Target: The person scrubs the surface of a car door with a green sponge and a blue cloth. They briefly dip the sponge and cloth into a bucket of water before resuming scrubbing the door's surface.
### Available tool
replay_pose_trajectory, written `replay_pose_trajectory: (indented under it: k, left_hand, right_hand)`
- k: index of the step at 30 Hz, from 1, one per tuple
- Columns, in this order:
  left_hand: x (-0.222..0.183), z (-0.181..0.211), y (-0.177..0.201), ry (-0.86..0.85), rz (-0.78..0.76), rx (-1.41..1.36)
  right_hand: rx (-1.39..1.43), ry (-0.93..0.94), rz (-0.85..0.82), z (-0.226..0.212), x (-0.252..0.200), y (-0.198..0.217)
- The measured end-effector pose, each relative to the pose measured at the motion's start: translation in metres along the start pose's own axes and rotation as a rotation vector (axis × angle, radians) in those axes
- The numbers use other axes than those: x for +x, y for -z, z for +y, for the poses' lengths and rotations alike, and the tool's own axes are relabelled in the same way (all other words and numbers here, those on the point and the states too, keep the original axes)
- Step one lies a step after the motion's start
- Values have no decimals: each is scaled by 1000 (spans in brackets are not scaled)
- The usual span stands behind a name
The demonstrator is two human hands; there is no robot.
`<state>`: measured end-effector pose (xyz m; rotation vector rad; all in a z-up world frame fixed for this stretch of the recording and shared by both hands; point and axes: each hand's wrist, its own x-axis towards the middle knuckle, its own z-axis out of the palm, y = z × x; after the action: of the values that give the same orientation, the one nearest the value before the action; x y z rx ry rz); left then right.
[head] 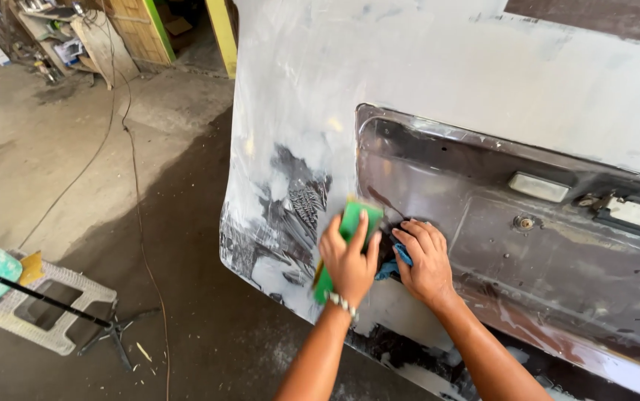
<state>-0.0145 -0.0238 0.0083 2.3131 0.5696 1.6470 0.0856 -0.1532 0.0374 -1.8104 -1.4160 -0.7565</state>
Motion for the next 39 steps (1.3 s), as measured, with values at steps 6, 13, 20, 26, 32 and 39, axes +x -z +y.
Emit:
replay_pose_trajectory:
  k: [6,13,20,26,32,39]
  left_hand:
    - [69,-10,-15,-36,94,19]
    - [-42,-20,-13,60,56,-10]
    - [95,-56,-27,220,149,20]
    - [-24,-26,-7,167,108,7]
    - [-80,-45,20,186,13,-116]
    - [-97,-62,17,304,38,-102]
  right_hand:
    - [15,-6,19,-1,-7,-2]
    - [21,1,26,0,-2,-2]
    - [0,-7,20,1,-6,-5]
    - [-23,68,-128,-11,4,6]
    - [-92,377,-358,-21,8,2]
    - [-162,778,-376,-6,39,-43]
